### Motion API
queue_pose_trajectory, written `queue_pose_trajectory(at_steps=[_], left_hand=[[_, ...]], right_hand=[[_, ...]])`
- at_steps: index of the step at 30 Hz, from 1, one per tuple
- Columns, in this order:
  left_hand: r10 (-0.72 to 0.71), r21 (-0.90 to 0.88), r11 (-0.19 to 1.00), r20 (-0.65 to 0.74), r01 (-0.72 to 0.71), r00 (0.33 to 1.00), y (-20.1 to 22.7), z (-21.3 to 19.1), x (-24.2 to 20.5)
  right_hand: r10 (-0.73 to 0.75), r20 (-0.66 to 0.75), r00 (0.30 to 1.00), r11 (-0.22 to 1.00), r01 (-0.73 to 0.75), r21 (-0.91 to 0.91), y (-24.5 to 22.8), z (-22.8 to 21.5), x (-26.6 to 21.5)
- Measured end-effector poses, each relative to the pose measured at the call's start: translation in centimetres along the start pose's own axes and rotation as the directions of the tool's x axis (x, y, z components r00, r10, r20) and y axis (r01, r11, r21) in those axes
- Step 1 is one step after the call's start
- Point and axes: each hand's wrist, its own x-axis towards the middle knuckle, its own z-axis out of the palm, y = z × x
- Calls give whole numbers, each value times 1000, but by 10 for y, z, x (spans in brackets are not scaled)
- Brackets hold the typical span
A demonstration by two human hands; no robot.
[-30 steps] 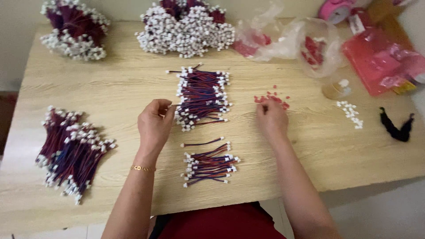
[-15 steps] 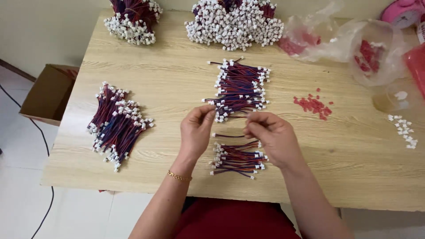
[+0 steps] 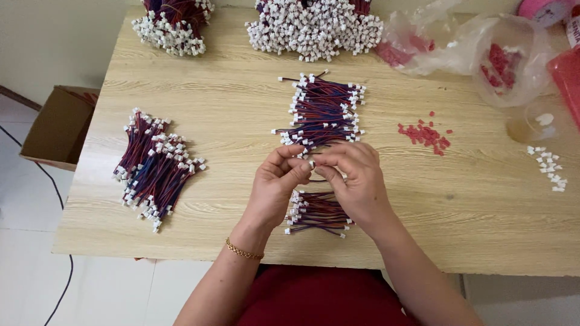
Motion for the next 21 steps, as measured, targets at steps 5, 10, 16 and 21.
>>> queue_pose_trajectory(at_steps=[5, 10, 16, 21], left_hand=[[-29, -74, 997, 38, 32, 999, -9, -4, 3], [-45, -69, 996, 65, 49, 997, -9, -6, 5], [-74, -99, 992, 94, 83, 993, -11, -8, 7], [-56, -77, 995, 61, 60, 997, -12, -9, 6]], right_hand=[[78, 25, 997, 986, -81, 143, 6, 5, -4], [167, 66, 984, 943, -179, 281, 7, 5, -5], [217, 29, 976, 930, -216, 298, 13, 11, -8], [168, 35, 985, 936, -171, 306, 11, 12, -4]])
